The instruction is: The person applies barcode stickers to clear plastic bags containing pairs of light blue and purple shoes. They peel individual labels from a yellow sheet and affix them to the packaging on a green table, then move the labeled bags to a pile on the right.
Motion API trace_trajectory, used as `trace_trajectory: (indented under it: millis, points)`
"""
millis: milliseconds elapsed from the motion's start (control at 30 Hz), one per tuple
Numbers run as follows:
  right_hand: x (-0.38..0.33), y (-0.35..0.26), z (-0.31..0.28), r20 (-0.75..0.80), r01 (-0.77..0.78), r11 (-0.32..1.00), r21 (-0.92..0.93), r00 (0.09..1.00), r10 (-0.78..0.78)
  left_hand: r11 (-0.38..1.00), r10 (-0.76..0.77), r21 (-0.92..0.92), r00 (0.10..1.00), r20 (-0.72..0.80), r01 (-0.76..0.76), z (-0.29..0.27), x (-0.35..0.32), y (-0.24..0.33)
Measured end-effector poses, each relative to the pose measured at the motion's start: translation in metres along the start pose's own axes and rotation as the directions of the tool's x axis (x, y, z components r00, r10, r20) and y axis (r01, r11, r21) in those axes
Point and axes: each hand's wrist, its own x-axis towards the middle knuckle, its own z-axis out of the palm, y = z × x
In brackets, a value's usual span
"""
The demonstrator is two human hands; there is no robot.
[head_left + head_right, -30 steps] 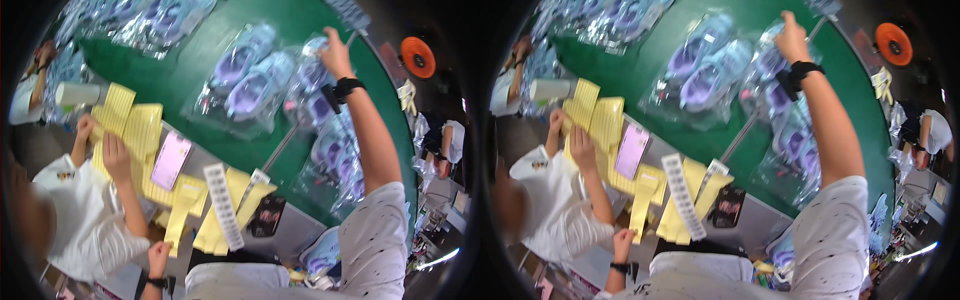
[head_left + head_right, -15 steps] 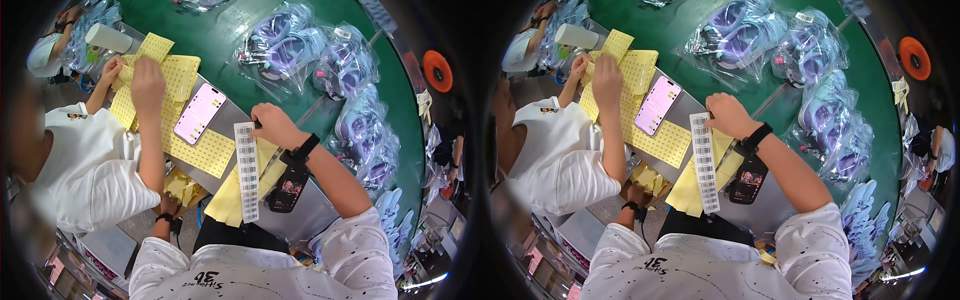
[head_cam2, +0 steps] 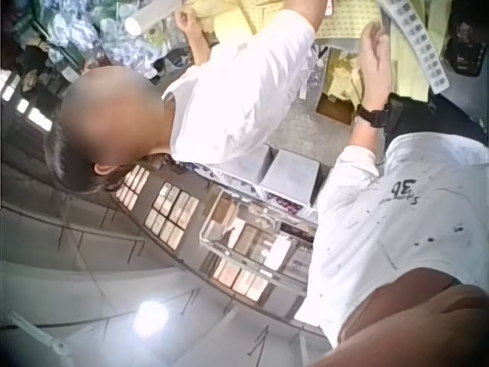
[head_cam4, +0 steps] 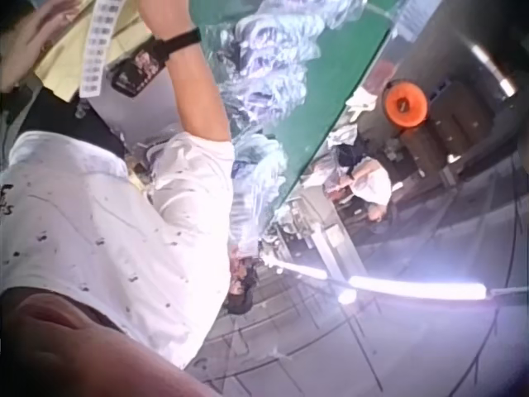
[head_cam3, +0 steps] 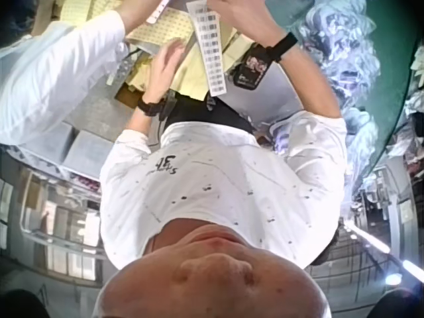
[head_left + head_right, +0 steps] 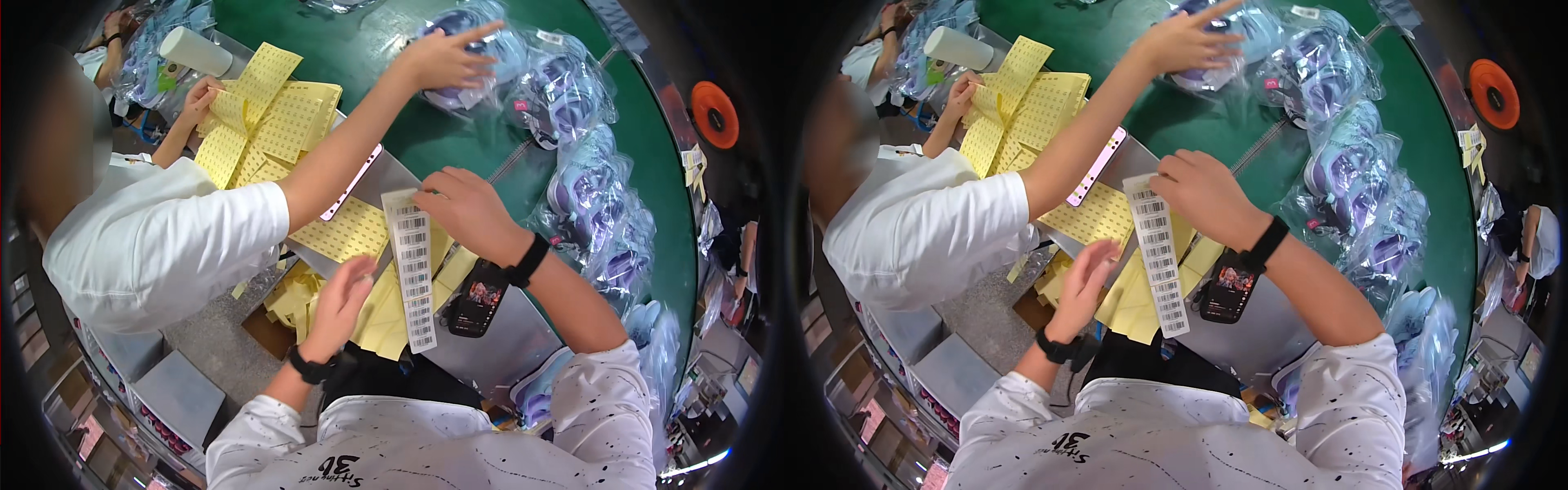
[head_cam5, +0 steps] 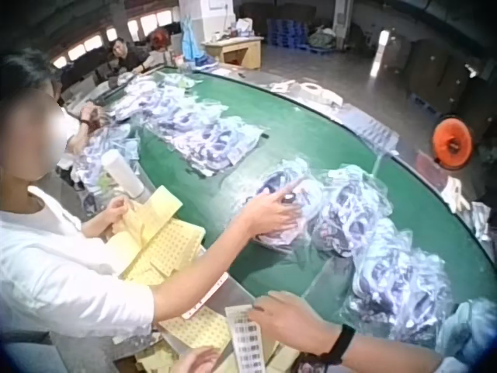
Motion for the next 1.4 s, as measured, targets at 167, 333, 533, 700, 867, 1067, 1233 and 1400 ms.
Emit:
trace_trajectory:
  millis: [167,333,533,700,867,1067,1233,1400]
  points:
    - [-0.037,-0.023,-0.022,-0.082,-0.176,0.915,0.363,0.972,0.22,0.875,-0.002,-0.479,0.992,0.13,0.064,0.038,0.025,-0.007]
    - [-0.043,-0.044,-0.025,0.31,-0.557,0.239,0.795,0.713,0.629,0.772,-0.246,-0.453,0.866,0.435,0.446,0.048,0.036,-0.029]
    - [-0.023,-0.007,-0.058,-0.067,-0.28,0.279,0.919,0.585,0.808,0.866,-0.252,-0.287,0.853,0.456,0.41,0.049,0.047,-0.054]
    - [-0.045,-0.007,-0.148,-0.295,-0.246,0.412,0.877,0.402,0.867,0.834,-0.316,-0.307,0.853,0.416,0.459,0.05,0.039,-0.036]
    - [-0.073,-0.045,-0.163,0.132,-0.494,0.189,0.849,0.543,0.829,0.969,-0.246,0.064,0.96,0.131,0.239,0.058,0.05,0.044]
    - [-0.09,-0.056,-0.147,0.174,-0.303,0.0,0.953,0.546,0.819,0.872,0.473,0.051,0.866,0.163,-0.486,0.142,0.056,0.173]
    - [-0.095,-0.048,-0.139,-0.269,-0.135,0.39,0.911,0.522,0.81,0.9,0.342,0.178,0.898,0.276,-0.398,0.153,0.071,0.189]
    - [-0.111,-0.023,-0.145,-0.422,-0.278,0.67,0.688,0.598,0.682,0.931,0.131,0.3,0.956,0.261,-0.21,0.172,0.082,0.202]
